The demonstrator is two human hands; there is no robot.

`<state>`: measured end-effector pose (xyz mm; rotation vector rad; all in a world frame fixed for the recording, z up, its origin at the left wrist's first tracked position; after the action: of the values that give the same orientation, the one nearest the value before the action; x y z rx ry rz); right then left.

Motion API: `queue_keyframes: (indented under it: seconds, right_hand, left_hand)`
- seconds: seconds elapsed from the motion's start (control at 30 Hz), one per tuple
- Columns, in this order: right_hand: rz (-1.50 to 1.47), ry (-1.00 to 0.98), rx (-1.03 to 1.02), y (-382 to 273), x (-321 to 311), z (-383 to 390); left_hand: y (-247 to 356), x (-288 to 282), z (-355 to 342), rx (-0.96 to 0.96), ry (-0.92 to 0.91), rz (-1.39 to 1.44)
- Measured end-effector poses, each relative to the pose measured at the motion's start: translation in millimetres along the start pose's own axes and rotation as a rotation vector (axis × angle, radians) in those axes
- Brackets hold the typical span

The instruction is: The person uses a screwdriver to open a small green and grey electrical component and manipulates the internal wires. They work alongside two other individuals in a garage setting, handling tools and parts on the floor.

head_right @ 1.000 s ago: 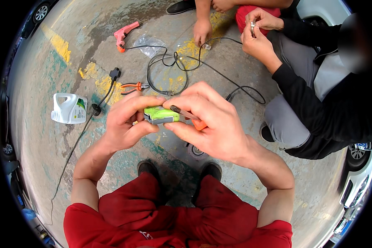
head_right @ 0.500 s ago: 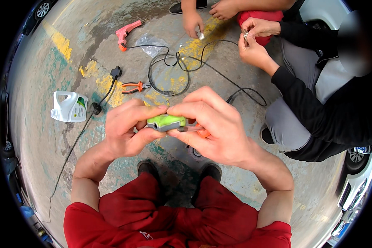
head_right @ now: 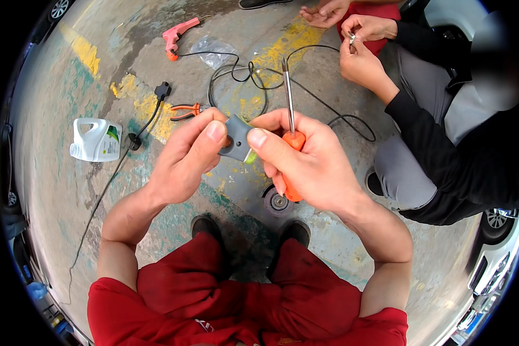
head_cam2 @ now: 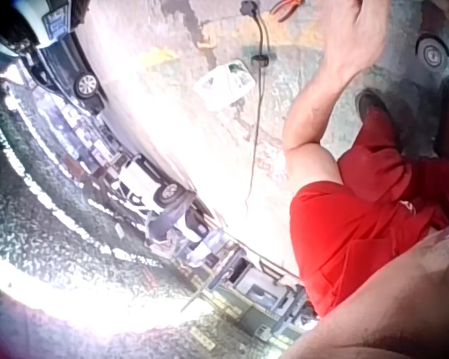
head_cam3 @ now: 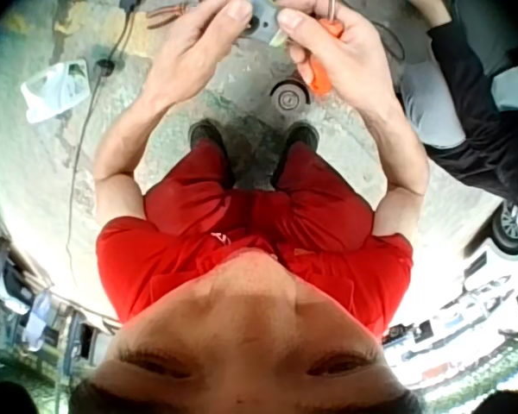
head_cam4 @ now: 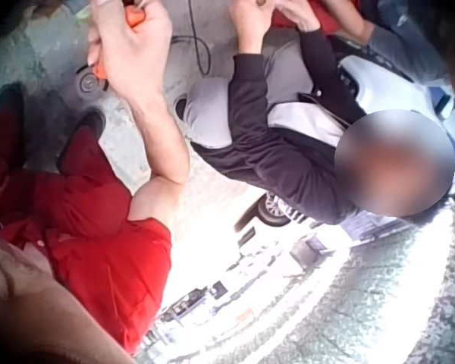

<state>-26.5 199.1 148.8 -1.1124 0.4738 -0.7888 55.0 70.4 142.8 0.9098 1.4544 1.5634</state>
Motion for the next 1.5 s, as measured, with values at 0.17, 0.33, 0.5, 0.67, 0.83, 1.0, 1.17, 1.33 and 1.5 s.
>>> queue_keyframes:
  seconds: [0.17, 0.33, 0.5, 0.67, 0.83, 1.0, 1.17, 1.33, 1.5]
  right_hand:
    - [0.008, -0.023, -0.003, -1, 2, 2]
    - [0.088, -0.007, -0.042, -1, 1, 4]
    - [0.139, 0.030, -0.098, -5, -1, 7]
    - [0.135, 0.003, -0.105, -5, -2, 4]
    - [0.060, 0.214, -0.300, -2, -17, -11]
    - [0.276, 0.258, -0.492, 7, -14, -14]
    - [0.502, 0.268, -0.841, -7, 6, -11]
    - [0.493, 0.281, -0.813, 8, 8, -27]
    - [0.584, 0.294, -0.854, 10, 5, -27]
  left_hand:
    - [1, 9, 1, 0.016, -0.118, -0.070]
    - [5, 10, 3, 0.037, -0.124, -0.122]
    - [3, 7, -1, 0.086, -0.076, -0.222]
    - [1, 10, -2, 0.070, -0.046, -0.123]
    - [-55, 2, -21, -0.287, 0.123, 0.372]
    - [-75, 10, -32, -0.464, 0.255, 0.776]
    - [-63, 34, -30, -0.470, 0.152, 0.861]
    - [-67, 42, -27, -0.439, 0.131, 0.836]
    - [-65, 44, -26, -0.421, 0.220, 0.817]
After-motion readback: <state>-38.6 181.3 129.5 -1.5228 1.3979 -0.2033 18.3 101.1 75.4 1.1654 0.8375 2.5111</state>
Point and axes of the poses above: each hand's wrist, its own z-axis away from the middle knuckle, its own x-axis out of the palm, y = z × x, the point moved 10 cm from there along -z, towards the middle knuckle, and after that the axes turned 15 degrees about y, right-handed, at the moved point
